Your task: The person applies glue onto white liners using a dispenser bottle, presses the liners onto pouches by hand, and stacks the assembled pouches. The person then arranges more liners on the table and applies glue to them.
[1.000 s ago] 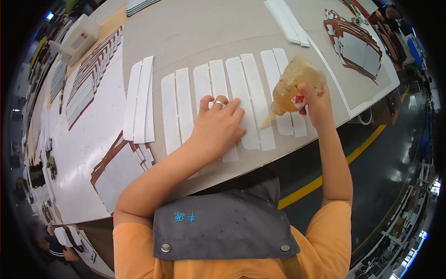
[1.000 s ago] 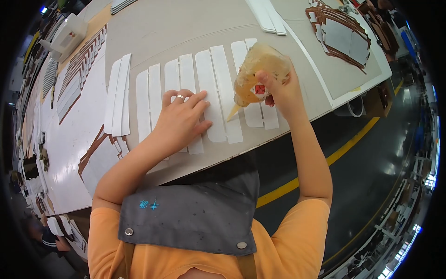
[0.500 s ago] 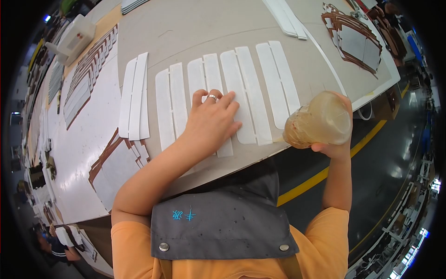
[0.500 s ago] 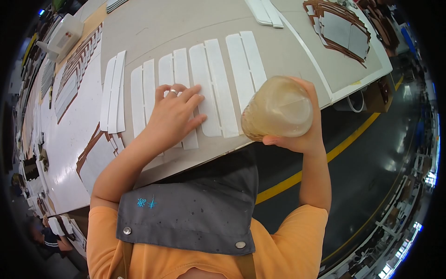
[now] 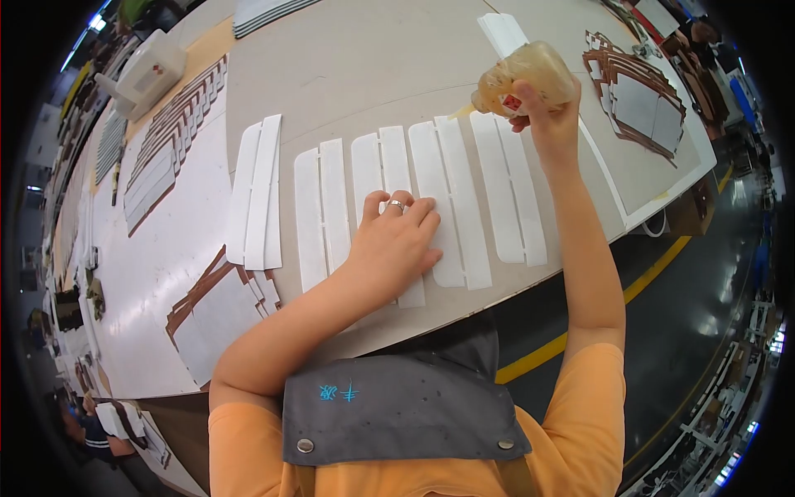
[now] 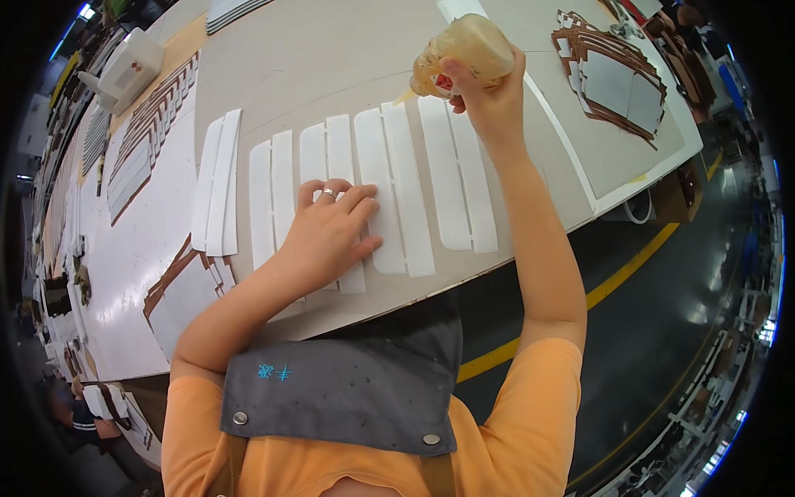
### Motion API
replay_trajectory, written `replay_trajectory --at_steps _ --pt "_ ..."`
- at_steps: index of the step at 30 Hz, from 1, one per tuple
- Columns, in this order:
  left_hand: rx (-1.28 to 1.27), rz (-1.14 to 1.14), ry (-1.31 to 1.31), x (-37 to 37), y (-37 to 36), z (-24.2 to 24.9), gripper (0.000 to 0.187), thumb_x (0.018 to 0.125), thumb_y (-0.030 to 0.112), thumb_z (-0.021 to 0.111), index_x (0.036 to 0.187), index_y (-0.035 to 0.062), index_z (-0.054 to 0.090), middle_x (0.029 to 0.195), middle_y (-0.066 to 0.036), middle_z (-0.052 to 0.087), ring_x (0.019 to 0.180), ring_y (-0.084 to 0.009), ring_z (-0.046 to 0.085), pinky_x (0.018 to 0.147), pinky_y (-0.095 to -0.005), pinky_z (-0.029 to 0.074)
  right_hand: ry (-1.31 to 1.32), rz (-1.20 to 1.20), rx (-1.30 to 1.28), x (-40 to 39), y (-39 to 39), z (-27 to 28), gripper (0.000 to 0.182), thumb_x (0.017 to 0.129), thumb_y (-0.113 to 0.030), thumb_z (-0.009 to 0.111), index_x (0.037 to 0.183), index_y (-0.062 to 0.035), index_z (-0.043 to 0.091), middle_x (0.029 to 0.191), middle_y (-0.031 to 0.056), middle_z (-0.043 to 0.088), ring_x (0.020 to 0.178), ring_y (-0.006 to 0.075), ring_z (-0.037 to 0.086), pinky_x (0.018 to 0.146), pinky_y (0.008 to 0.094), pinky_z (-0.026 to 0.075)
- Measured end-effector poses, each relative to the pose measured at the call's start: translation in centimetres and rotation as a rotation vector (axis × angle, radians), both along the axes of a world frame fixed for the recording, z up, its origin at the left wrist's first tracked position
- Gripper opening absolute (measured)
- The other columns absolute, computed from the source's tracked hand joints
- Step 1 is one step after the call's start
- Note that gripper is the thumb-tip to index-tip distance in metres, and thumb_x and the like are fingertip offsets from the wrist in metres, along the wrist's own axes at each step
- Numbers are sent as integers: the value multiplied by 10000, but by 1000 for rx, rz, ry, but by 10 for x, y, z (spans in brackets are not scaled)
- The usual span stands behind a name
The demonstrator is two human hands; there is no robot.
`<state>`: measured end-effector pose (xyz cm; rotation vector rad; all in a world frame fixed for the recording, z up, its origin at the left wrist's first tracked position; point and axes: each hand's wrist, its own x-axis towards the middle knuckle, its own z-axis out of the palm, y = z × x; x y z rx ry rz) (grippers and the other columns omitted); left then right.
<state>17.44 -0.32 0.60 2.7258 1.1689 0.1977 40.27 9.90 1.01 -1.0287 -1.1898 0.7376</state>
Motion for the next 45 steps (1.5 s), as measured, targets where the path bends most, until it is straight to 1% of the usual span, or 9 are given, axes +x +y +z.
replay_trajectory --at_steps 4,10,16,19,25,37,40,43,45 --pt "9 -3 -6 -1 1 -1 353 763 265 652 1026 46 563 1184 -63 532 1091 -256 490 991 -440 253 -33 23 -46 -6 10 -5 617 742 -274 761 1122 -30 341 880 79 570 594 90 567 442 193 462" --pt "-13 -6 2 -1 2 0 372 754 268 661 1039 51 559 1178 -64 533 1087 -255 489 988 -440 256 -64 -76 -43 5 13 -3 606 735 -303 765 1104 -30 370 846 65 570 544 75 544 427 187 449" --pt "-18 -4 -7 -1 1 1 391 754 265 662 1075 70 554 1176 -61 530 1091 -253 483 984 -446 260 -79 -79 -97 11 6 -3 555 781 -337 716 1110 -28 391 816 68 550 510 87 515 386 192 399" --pt "0 -4 -5 -1 0 1 384 752 259 664 1075 80 560 1173 -61 530 1090 -253 483 983 -449 262 -65 -53 -140 15 -8 0 554 747 -371 743 1048 -35 421 781 51 559 439 58 478 365 178 397" --pt "18 -8 12 1 0 1 368 751 245 666 1065 77 571 1165 -66 536 1088 -258 485 981 -448 267 -66 -13 -194 21 -44 3 537 744 -388 742 1023 -46 437 768 39 555 437 41 457 343 166 359" --pt "8 -32 0 6 5 9 331 739 220 675 1009 59 572 1096 -61 546 1048 -256 483 955 -435 288 -9 57 -275 30 -121 3 527 745 -322 750 1099 -66 454 788 14 557 473 35 469 344 157 354" --pt "4 -38 5 6 7 9 323 736 214 674 998 58 567 1066 -57 545 1032 -252 484 949 -428 294 19 66 -318 34 -136 -2 551 754 -379 727 1117 -55 468 820 24 573 499 42 495 339 154 347" --pt "-16 -41 6 7 10 10 312 740 210 669 990 58 561 1036 -54 544 1012 -248 487 949 -423 294 296 201 -449 50 -137 -13 633 786 -479 652 1206 -54 440 935 42 596 668 98 587 421 203 442" --pt "-43 -39 -1 7 11 11 299 750 212 664 983 59 555 1014 -52 542 999 -245 487 953 -421 292 502 157 -375 57 -123 -10 641 794 -506 629 1211 -56 447 972 37 600 708 110 592 456 222 457"
